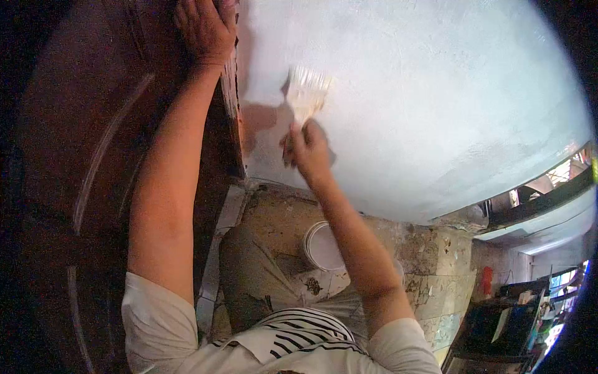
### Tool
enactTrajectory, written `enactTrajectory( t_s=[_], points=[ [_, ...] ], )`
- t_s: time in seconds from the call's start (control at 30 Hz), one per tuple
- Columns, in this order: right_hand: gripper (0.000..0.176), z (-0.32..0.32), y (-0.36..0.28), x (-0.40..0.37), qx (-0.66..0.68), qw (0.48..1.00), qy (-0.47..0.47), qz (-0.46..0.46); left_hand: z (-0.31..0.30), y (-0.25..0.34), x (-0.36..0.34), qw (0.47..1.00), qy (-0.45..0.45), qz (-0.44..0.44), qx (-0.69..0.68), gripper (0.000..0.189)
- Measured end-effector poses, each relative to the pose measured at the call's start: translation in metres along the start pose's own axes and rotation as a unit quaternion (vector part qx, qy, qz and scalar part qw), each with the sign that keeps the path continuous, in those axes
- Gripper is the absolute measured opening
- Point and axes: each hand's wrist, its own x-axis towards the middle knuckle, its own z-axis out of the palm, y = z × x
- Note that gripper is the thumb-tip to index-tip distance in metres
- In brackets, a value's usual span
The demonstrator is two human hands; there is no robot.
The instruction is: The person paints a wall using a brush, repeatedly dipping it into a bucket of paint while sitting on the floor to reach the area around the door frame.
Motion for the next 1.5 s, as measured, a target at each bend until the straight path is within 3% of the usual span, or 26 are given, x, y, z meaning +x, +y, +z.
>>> enactTrajectory(
  t_s=[0.03,0.07,0.2,0.3,0.37,0.43,0.7,0.8,0.93,0.97,1.03,1.13,1.17,1.23,1.43,1.5],
  points=[
    [0.033,0.006,0.027,-0.013,-0.001,0.998,0.007,0.066,0.000,0.000,-0.001,1.000,-0.001,0.001,-0.001,0.055],
    [0.035,0.007,0.079,-0.016,0.010,0.998,0.011,0.066,0.001,-0.001,0.000,1.000,0.001,0.006,-0.001,0.055],
    [0.036,0.020,0.150,-0.050,0.068,0.983,0.010,0.169,-0.002,0.000,0.001,1.000,-0.017,-0.001,0.010,0.056],
    [0.036,0.021,0.145,-0.050,0.069,0.974,0.008,0.218,-0.002,0.001,0.002,1.000,-0.002,0.005,-0.010,0.056],
    [0.036,0.019,0.119,-0.044,0.061,0.969,0.007,0.238,-0.004,0.001,0.005,1.000,-0.007,-0.001,-0.001,0.056],
    [0.036,0.010,0.081,-0.035,0.144,0.962,-0.016,0.231,-0.006,0.004,0.004,1.000,-0.017,-0.008,0.004,0.056],
    [0.027,-0.030,-0.147,0.001,0.114,0.979,0.023,0.170,-0.011,0.006,0.007,0.999,-0.027,-0.012,0.016,0.055],
    [0.028,-0.037,-0.217,0.004,0.082,0.996,-0.007,0.017,0.000,-0.001,0.006,0.998,0.028,0.021,-0.048,0.054],
    [0.029,-0.049,-0.285,0.020,-0.017,0.988,-0.059,-0.145,-0.003,0.003,0.006,0.999,0.024,0.020,-0.011,0.052],
    [0.031,-0.042,-0.305,0.024,-0.012,0.996,-0.035,-0.078,-0.003,0.002,0.007,0.999,0.025,0.024,-0.023,0.052],
    [0.033,-0.037,-0.315,0.023,-0.043,0.993,-0.021,-0.104,-0.004,0.003,0.008,0.999,0.027,0.027,-0.036,0.051],
    [0.033,-0.043,-0.274,0.038,-0.116,0.976,-0.031,-0.181,-0.004,0.004,0.006,0.999,0.020,0.027,-0.008,0.052],
    [0.036,-0.049,-0.246,0.051,-0.102,0.976,0.004,-0.190,-0.003,0.003,0.007,0.999,0.026,0.026,-0.014,0.052],
    [0.037,-0.043,-0.202,0.044,-0.107,0.984,0.044,-0.137,-0.003,0.003,0.009,0.999,0.033,0.027,-0.018,0.052],
    [0.041,-0.023,-0.058,-0.003,0.032,0.998,-0.010,0.047,-0.004,0.003,0.007,0.999,0.021,0.023,-0.036,0.051],
    [0.041,-0.017,-0.022,-0.025,0.045,0.996,-0.046,0.060,-0.002,0.002,0.008,0.999,0.025,0.021,-0.043,0.052]
  ],
)
